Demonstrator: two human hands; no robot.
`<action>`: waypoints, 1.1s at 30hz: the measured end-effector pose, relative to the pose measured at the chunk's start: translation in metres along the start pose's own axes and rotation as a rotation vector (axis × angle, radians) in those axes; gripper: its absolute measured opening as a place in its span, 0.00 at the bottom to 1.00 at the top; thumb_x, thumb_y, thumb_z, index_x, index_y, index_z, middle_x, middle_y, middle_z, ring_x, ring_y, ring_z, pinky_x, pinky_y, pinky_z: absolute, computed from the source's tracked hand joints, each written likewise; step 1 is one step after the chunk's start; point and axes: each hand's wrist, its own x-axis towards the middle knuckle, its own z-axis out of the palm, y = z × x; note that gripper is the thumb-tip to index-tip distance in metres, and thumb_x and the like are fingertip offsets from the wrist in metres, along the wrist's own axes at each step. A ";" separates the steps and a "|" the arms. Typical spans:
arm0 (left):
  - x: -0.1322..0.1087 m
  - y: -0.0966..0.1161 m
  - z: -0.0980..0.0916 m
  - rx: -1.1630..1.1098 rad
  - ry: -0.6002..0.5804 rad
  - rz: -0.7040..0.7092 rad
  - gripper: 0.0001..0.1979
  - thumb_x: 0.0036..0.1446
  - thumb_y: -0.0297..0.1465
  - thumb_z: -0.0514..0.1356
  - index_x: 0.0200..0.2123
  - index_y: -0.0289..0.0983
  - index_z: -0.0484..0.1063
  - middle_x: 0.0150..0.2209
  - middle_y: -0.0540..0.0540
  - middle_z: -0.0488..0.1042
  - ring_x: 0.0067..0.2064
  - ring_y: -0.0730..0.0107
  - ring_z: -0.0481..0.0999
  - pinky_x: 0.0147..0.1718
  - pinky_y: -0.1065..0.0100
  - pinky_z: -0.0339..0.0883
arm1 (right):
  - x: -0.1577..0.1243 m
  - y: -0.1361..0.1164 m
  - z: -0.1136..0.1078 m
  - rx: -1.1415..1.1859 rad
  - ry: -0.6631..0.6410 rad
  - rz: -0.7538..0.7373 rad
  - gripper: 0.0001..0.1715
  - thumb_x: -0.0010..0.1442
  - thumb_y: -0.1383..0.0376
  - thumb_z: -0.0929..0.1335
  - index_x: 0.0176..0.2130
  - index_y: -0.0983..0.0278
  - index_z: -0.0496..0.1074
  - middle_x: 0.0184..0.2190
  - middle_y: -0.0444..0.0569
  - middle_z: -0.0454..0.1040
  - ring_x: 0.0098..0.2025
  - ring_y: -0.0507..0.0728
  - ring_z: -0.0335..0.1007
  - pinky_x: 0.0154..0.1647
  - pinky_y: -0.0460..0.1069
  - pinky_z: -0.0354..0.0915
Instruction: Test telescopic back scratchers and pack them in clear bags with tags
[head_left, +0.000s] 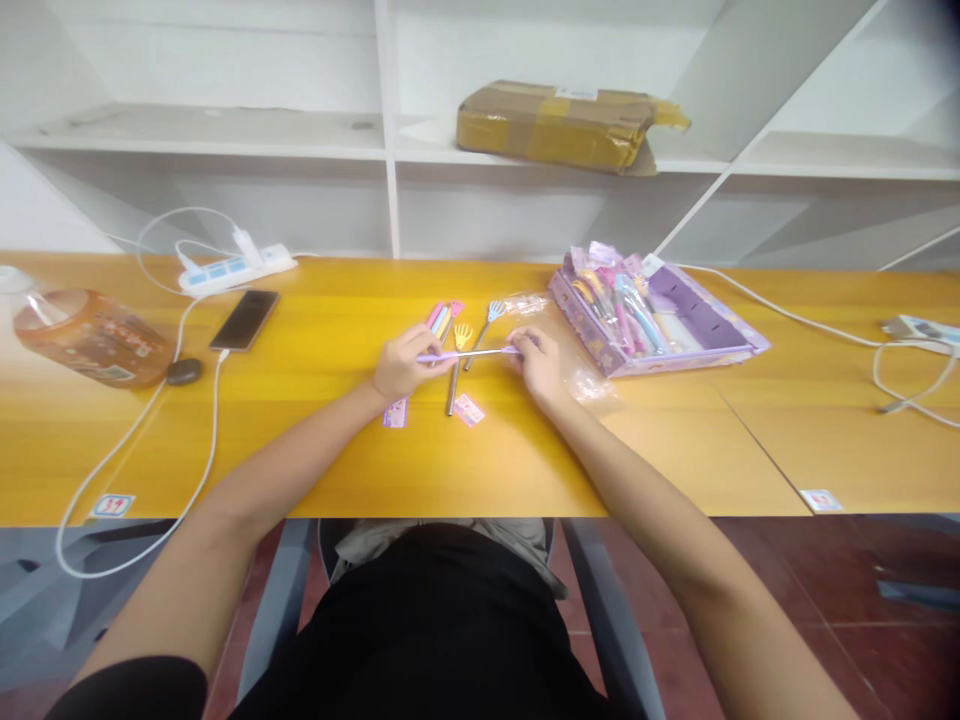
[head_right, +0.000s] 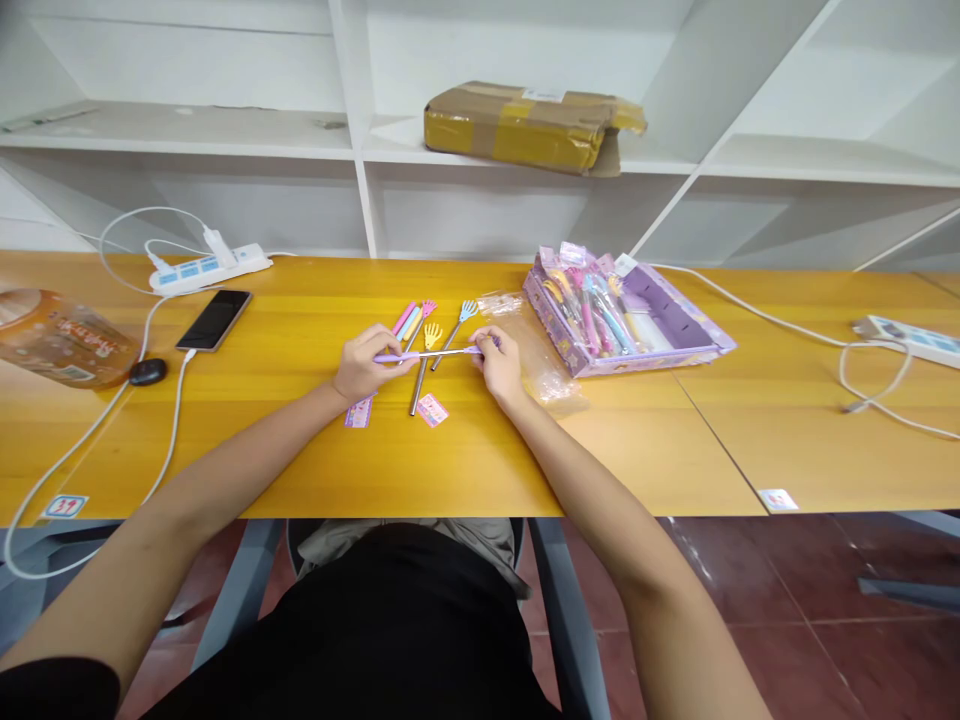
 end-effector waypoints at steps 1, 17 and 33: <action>0.000 0.000 0.000 -0.001 0.001 0.003 0.14 0.66 0.39 0.71 0.33 0.40 0.74 0.35 0.48 0.78 0.35 0.69 0.78 0.35 0.67 0.72 | 0.000 0.000 0.000 0.006 -0.004 0.004 0.15 0.61 0.50 0.71 0.33 0.58 0.71 0.20 0.39 0.62 0.20 0.52 0.57 0.21 0.47 0.51; 0.031 0.006 -0.012 -0.069 -0.024 -0.320 0.17 0.58 0.42 0.77 0.32 0.39 0.75 0.30 0.52 0.76 0.29 0.70 0.71 0.30 0.68 0.64 | 0.007 -0.055 -0.003 0.088 -0.070 0.002 0.16 0.62 0.51 0.73 0.36 0.59 0.72 0.24 0.38 0.61 0.23 0.50 0.55 0.22 0.45 0.50; -0.071 0.150 -0.135 0.057 -0.942 -0.238 0.17 0.81 0.39 0.50 0.47 0.42 0.77 0.43 0.48 0.82 0.41 0.62 0.82 0.40 0.64 0.67 | -0.203 -0.072 -0.047 -0.345 -0.650 -0.066 0.10 0.77 0.58 0.68 0.56 0.56 0.71 0.44 0.49 0.78 0.42 0.60 0.76 0.45 0.54 0.72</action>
